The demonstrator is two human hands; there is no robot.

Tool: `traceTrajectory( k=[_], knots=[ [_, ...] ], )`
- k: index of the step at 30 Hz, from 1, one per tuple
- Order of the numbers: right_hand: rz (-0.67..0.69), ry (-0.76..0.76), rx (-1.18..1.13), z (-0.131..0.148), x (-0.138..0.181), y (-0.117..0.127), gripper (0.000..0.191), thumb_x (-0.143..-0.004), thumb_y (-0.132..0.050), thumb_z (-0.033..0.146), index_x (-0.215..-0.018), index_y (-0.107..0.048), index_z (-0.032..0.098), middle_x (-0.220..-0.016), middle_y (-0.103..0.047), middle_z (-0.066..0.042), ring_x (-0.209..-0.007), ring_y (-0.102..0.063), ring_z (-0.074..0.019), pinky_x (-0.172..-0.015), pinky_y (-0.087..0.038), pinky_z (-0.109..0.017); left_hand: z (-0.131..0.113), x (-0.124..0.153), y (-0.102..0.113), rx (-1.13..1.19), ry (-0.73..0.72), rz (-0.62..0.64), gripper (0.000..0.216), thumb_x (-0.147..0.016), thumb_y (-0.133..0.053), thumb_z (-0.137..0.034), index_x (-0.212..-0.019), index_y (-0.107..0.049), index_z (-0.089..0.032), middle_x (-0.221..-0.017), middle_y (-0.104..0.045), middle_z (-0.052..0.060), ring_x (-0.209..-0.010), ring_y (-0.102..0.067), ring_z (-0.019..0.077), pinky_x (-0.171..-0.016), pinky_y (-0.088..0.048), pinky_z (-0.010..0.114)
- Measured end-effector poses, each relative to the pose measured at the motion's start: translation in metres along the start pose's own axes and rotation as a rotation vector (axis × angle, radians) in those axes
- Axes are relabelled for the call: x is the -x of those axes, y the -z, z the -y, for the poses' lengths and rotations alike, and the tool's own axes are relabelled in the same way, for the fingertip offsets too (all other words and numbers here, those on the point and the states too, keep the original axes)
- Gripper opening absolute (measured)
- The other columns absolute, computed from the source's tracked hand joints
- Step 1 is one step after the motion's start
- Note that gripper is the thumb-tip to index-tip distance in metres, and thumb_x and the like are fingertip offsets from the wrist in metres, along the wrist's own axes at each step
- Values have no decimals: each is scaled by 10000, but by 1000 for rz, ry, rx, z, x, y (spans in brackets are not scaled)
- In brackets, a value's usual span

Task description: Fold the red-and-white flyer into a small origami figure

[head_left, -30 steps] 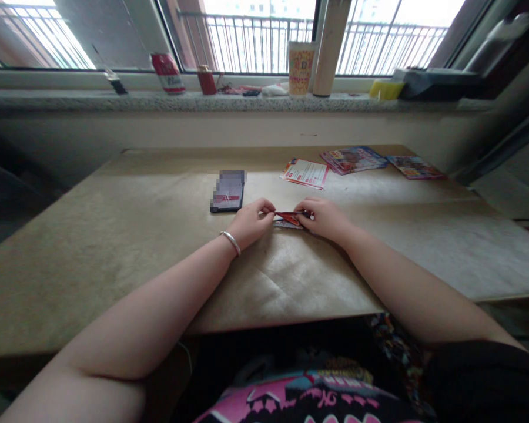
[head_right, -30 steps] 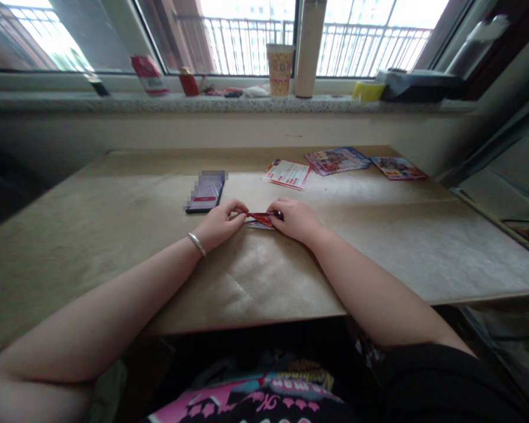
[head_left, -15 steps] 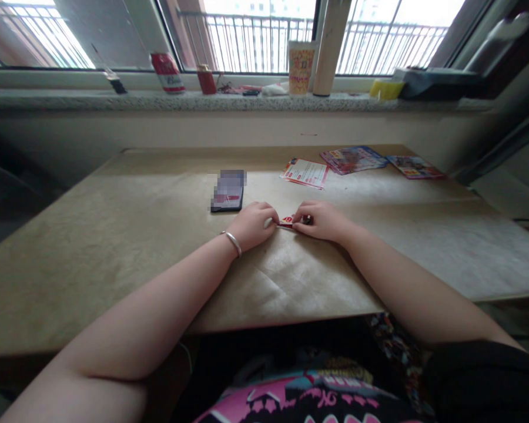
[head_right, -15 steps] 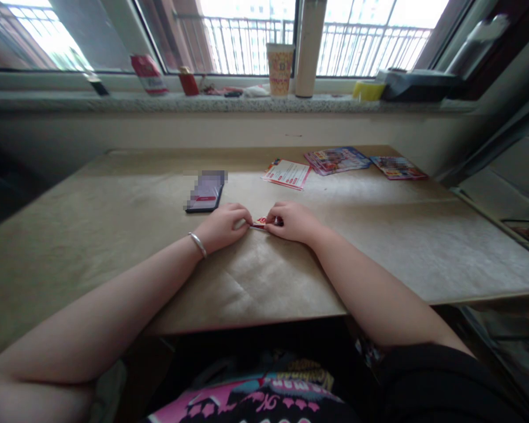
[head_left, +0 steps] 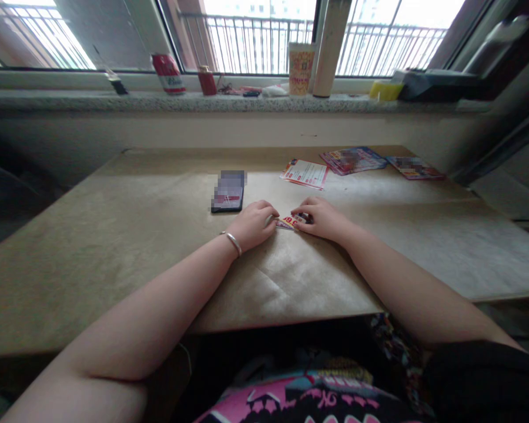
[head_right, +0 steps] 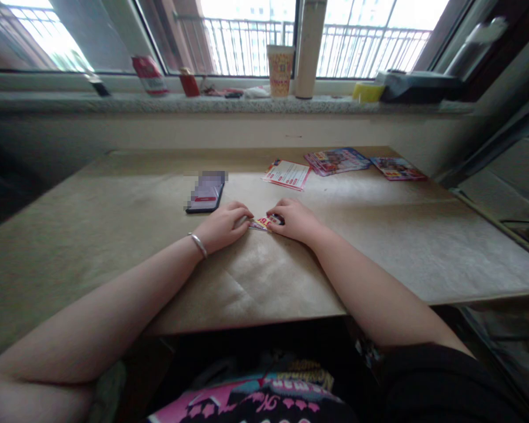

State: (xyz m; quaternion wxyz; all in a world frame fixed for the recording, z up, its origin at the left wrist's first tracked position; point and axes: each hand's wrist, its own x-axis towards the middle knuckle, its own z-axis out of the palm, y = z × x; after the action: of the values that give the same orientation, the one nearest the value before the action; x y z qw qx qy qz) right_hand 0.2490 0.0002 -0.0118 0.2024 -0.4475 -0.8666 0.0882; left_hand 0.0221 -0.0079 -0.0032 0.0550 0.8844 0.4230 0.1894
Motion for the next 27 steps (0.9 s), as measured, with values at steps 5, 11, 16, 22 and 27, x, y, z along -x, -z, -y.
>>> traceTrajectory(
  k=[5,11,16,22,27],
  knots=[
    [-35,-24,-47,-3,-1,-2,248,-738,-685,361,-918,-668,190,-921,-627,-65,-887,-573,-206,-807,-444,-324,2,1,-2,17,-35,16,241,-864,-511,-277,-997,-672,-156,-1058,-649,96,-1008,-597,221,-959,-455,364],
    [-114,-54,-164,1,-2,3,55,-754,-614,225,-765,-570,194,-776,-603,-10,-701,-535,-137,-649,-406,-255,1,1,-3,207,107,-33,450,-831,-574,-320,-1249,-509,-164,-1077,-672,67,-1039,-596,229,-944,-452,378],
    [-233,-20,-209,11,-1,5,77,-742,-617,201,-733,-541,196,-763,-585,-5,-647,-510,-121,-607,-403,-248,0,0,-5,435,205,-80,610,-783,-645,-402,-1300,-434,-155,-1064,-682,71,-1022,-607,226,-927,-448,381],
    [-297,55,-230,18,1,2,107,-778,-627,225,-722,-540,198,-767,-561,-4,-667,-521,-124,-604,-428,-254,-2,-2,-11,697,256,-177,575,-743,-692,-330,-1237,-447,-167,-1001,-681,67,-948,-636,191,-877,-457,352],
    [-273,127,-237,21,3,4,60,-801,-634,261,-796,-616,204,-798,-567,-9,-675,-541,-117,-622,-460,-259,0,-4,-16,814,177,-256,525,-741,-673,-247,-1212,-459,-157,-965,-651,50,-904,-637,162,-882,-471,341]
  ],
)
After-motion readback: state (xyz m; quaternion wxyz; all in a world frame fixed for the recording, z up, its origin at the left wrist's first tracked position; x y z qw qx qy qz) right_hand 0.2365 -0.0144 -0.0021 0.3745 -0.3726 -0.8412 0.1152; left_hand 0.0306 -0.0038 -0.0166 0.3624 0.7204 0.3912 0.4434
